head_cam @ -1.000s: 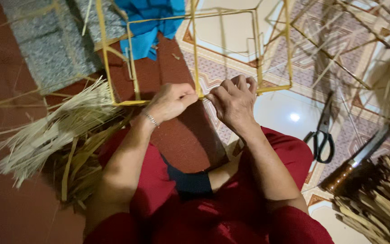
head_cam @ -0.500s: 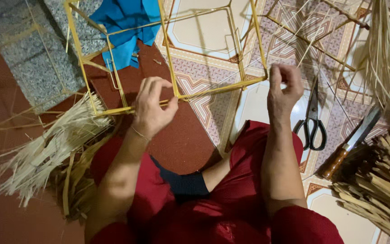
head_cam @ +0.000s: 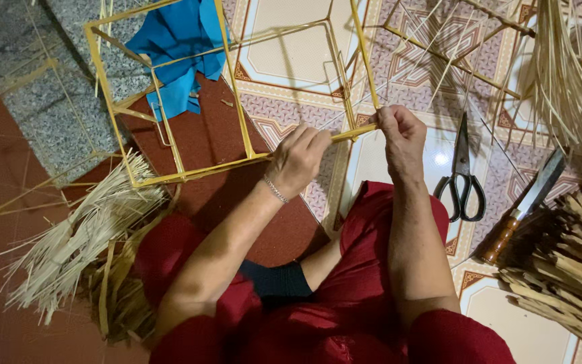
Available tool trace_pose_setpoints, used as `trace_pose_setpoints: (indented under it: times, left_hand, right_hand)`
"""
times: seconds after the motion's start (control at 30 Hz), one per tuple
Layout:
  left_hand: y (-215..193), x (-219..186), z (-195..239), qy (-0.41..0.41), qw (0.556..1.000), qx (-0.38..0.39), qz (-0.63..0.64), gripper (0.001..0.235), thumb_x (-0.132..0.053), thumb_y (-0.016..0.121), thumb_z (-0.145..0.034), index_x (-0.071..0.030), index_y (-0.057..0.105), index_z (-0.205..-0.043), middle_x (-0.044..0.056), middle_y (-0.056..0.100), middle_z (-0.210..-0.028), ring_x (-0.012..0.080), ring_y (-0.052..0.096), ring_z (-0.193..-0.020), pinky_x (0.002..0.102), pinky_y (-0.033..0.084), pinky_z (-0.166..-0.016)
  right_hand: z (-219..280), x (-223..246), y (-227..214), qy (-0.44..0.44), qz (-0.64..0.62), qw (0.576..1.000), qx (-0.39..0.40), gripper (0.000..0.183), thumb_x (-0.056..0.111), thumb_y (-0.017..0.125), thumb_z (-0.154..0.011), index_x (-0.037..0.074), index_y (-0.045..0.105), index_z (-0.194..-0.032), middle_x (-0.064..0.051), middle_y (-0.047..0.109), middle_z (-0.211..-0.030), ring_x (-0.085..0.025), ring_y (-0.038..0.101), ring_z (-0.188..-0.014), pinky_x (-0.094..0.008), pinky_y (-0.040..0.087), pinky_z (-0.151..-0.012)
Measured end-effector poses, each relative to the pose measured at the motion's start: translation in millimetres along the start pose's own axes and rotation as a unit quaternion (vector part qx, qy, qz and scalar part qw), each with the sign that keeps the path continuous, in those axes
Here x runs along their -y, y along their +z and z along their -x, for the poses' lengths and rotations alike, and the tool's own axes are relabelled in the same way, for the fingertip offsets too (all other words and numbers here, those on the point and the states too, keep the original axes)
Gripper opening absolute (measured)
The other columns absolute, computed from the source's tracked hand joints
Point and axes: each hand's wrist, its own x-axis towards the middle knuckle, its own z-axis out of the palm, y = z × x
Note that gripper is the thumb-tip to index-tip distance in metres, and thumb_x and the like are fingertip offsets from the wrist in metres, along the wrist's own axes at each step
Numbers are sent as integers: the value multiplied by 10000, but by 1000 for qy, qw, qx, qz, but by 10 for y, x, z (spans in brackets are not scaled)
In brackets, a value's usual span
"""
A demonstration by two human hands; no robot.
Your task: The person sits on a tiled floor and weaves thin bamboo strips into a rectangular frame. They repeatedly thread strips through the frame, adjust alignment, and secure intersections by hand. Scissors and a knife are visible nearby but not used during the clip.
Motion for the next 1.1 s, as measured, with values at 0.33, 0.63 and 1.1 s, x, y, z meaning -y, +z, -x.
trace_pose_setpoints:
  times: [0.33,0.63,1.1]
  left_hand:
    - [32,111,-794,-378,774,352,367,282,-215,562,-975,-57,766,-859,43,674,-589,83,537,-434,239,441,-411]
    - [217,78,-726,-285,881,198,322,129,-152,710,-922,-64,784,-864,72,753,-766,112,661,-620,241,531,-571]
    - [414,-123,-590,-89,979,139,117,143,-42,611,-1007,-12,687,-890,74,633,-693,161,596,-600,275,485,-515]
  right_hand:
    - [-26,116,11,55,-42,997,31,235,220,629,-1066,-3,699,-1054,-87,747,-1029,-164,708,-945,-344,586,-916]
    - [-72,82,4,81,-64,994,26,218,201,662,-1040,-9,679,-1095,-85,730,-1016,-165,708,-934,-343,591,-885]
    - [-87,-159,-44,47,-57,997,21,162,189,736,-983,31,701,-1000,-46,713,-952,-133,672,-887,-313,586,-851]
